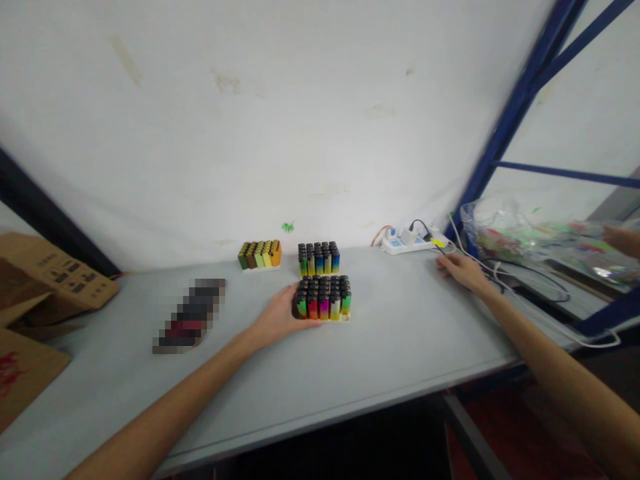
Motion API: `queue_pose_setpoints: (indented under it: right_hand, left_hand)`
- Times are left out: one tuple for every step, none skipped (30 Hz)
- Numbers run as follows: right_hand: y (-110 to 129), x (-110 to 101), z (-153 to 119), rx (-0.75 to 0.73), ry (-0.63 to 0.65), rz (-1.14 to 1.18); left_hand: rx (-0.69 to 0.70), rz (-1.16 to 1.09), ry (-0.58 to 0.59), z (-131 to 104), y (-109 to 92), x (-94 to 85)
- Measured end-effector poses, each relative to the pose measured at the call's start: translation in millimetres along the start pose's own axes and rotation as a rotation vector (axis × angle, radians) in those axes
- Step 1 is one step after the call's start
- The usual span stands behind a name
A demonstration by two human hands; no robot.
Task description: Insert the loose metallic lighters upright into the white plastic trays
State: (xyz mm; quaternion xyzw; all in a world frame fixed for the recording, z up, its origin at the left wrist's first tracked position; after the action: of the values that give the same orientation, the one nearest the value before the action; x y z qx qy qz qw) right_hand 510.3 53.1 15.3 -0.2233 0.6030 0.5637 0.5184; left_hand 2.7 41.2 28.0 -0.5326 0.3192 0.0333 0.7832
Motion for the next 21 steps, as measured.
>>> queue_pose_setpoints:
  right_hand:
    - [-2.4, -3.3, 3.0, 0.006, -0.022, -0.038]
    - [-0.7, -5.1, 3.1, -0.01, -0.041, -0.091]
    - [4.6, -4.9, 0.5, -0.042, -0.051, -0.143]
    - [13.1, -2.4, -4.4, -0.087, -0.045, -0.184]
    - [24.2, 1.3, -11.5, -0.135, -0.035, -0.209]
    - [37.9, 6.0, -20.2, -0.187, -0.017, -0.202]
    - [54.0, 10.7, -30.4, -0.238, 0.008, -0.15]
    - [73.0, 13.5, -41.7, -0.295, 0.02, -0.059]
    - [94.7, 15.6, -54.2, -0.363, 0.038, 0.026]
    - [118.3, 16.6, -67.3, -0.433, 0.061, 0.092]
    - [142.0, 15.0, -80.0, -0.489, 0.063, 0.14]
    - [166.6, 12.3, -92.8, -0.553, 0.067, 0.18]
    - [191.4, 7.5, -105.4, -0.631, 0.057, 0.213]
    - [215.3, 2.3, -117.3, -0.714, 0.038, 0.221]
    - [237.3, -1.1, -127.8, -0.794, 0.029, 0.195]
    - [256.3, -2.2, -136.3, -0.864, 0.034, 0.159]
    - [271.9, -0.8, -142.4, -0.922, 0.055, 0.129]
    - [283.3, 4.0, -145.4, -0.954, 0.098, 0.096]
    - [290.4, 11.4, -145.5, -0.963, 0.151, 0.057]
    - [293.4, 19.8, -142.6, -0.949, 0.194, 0.019]
    - [293.0, 27.6, -137.5, -0.923, 0.215, -0.009]
  left_hand:
    - [-0.004, -0.005, 0.002, 0.1, -0.2, 0.2]
    - [-0.007, -0.016, 0.005, 0.4, -0.5, 0.3]
    - [-0.007, -0.031, 0.007, 0.9, -1.0, 0.4]
    - [-0.004, -0.05, 0.011, 1.7, -1.8, 0.5]
    - [-0.001, -0.073, 0.018, 2.9, -2.7, 0.4]
    - [0.004, -0.097, 0.032, 4.4, -4.0, 0.7]
    - [0.014, -0.12, 0.055, 6.2, -6.1, 1.1]
    - [0.027, -0.14, 0.083, 8.1, -9.1, 1.5]
    - [0.038, -0.15, 0.111, 10.2, -12.7, 1.8]
    - [0.046, -0.152, 0.136, 12.5, -16.8, 1.7]
    - [0.047, -0.144, 0.158, 15.0, -21.1, 1.6]
    - [0.033, -0.13, 0.184, 17.8, -25.0, 1.9]
    - [0.031, -0.127, 0.22, 20.7, -30.1, 3.2]
    - [0.034, -0.136, 0.26, 23.9, -35.8, 5.0]
    - [0.047, -0.154, 0.298, 27.5, -41.9, 7.1]
    - [0.053, -0.164, 0.339, 31.2, -46.7, 9.7]
    - [0.051, -0.164, 0.369, 35.3, -49.7, 12.3]
    - [0.043, -0.141, 0.388, 39.7, -50.6, 14.6]
    - [0.03, -0.116, 0.412, 43.8, -49.8, 17.8]
    - [0.009, -0.102, 0.441, 47.1, -47.3, 21.9]
    - [-0.021, -0.099, 0.461, 49.9, -43.3, 26.0]
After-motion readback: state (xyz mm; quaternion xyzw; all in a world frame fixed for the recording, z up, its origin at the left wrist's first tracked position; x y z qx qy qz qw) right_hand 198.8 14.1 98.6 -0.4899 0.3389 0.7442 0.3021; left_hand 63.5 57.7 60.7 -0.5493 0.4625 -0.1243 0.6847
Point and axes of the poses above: each hand's wrist, its own z-axis towards the middle knuckle, its own x-axis out of the palm, y = z × x, the point moved 7 cm from there along z, towards the middle knuckle, and after that the axes turned 15 degrees about -z, right-handed, at the moved point
